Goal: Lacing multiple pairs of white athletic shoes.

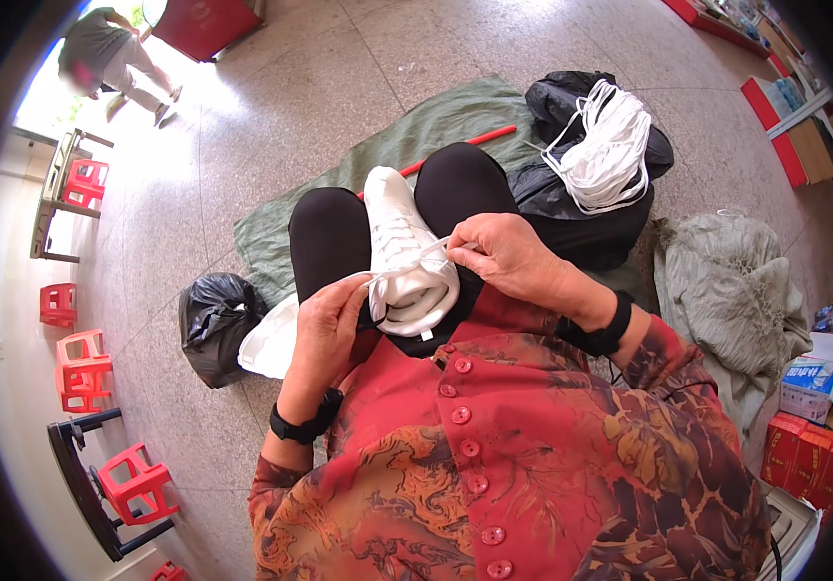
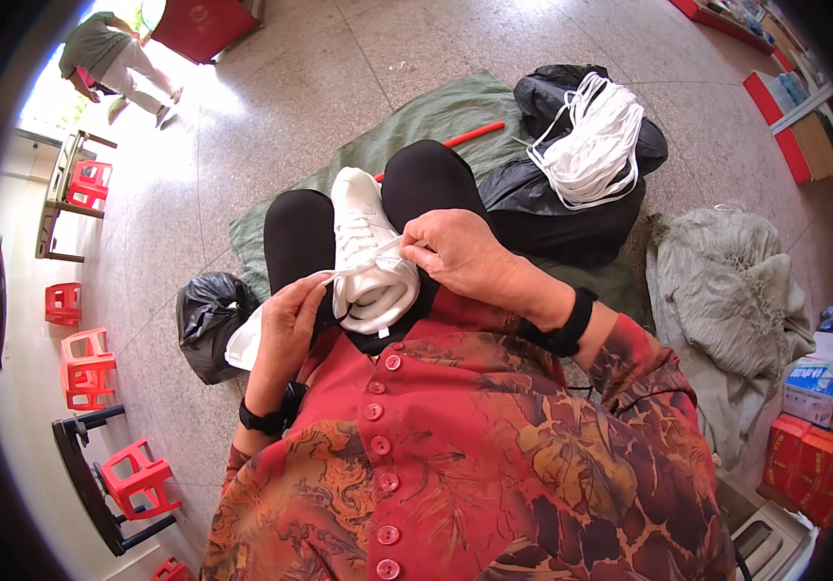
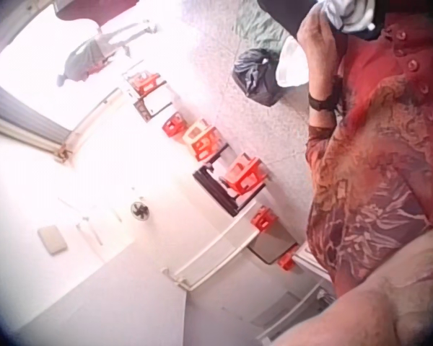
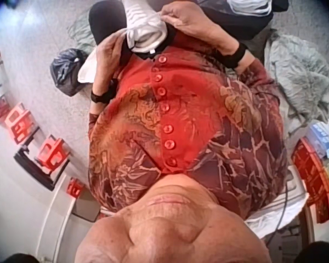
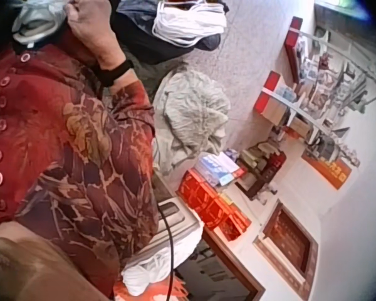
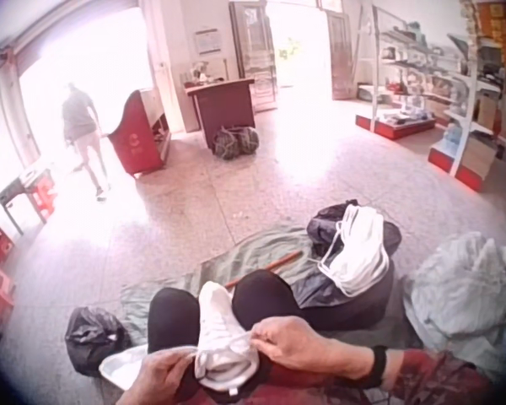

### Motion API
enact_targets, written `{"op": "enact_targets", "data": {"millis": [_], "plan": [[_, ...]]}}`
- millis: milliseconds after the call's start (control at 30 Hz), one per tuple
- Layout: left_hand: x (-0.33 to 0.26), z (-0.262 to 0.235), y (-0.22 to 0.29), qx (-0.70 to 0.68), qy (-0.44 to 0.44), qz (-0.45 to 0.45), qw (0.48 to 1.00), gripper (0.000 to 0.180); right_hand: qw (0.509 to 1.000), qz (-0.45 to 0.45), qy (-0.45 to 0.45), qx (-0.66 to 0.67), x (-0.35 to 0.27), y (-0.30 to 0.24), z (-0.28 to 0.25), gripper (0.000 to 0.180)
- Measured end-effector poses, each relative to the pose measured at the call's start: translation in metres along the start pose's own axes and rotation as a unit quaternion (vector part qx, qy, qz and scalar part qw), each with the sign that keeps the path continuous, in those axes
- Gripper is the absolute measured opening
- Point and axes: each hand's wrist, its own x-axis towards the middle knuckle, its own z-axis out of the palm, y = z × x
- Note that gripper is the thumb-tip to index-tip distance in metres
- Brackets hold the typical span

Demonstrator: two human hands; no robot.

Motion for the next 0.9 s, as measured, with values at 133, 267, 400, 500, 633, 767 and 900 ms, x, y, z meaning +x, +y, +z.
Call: {"op": "enact_targets", "data": {"millis": [133,267,400,500,633,767,900], "plan": [[-0.003,0.003,-0.01,-0.009,0.012,-0.033,0.999,0.02,1.0,-0.017,0.016,-0.002,0.004,-0.001,0.003,0.012],[-0.004,0.007,-0.017,-0.034,0.022,-0.053,0.998,0.02,1.0,-0.014,0.018,-0.011,0.006,-0.003,0.007,0.01],[-0.001,0.007,-0.016,-0.051,0.035,-0.04,0.997,0.019,0.998,-0.039,0.008,-0.044,0.009,-0.006,0.006,0.01],[0.0,0.004,-0.013,-0.003,0.029,-0.027,0.999,0.017,0.985,-0.1,0.001,-0.141,0.015,-0.009,0.008,0.01],[0.0,0.003,-0.011,0.02,0.05,0.018,0.998,0.01,0.973,-0.141,-0.04,-0.178,0.021,-0.01,0.017,0.011],[-0.001,0.0,-0.01,-0.004,0.047,-0.003,0.999,0.006,0.987,-0.11,-0.042,-0.112,0.015,-0.008,0.022,0.013],[0.0,-0.004,-0.007,0.067,0.041,0.059,0.995,0.005,0.998,-0.06,-0.013,-0.022,0.006,-0.009,0.025,0.011]]}}
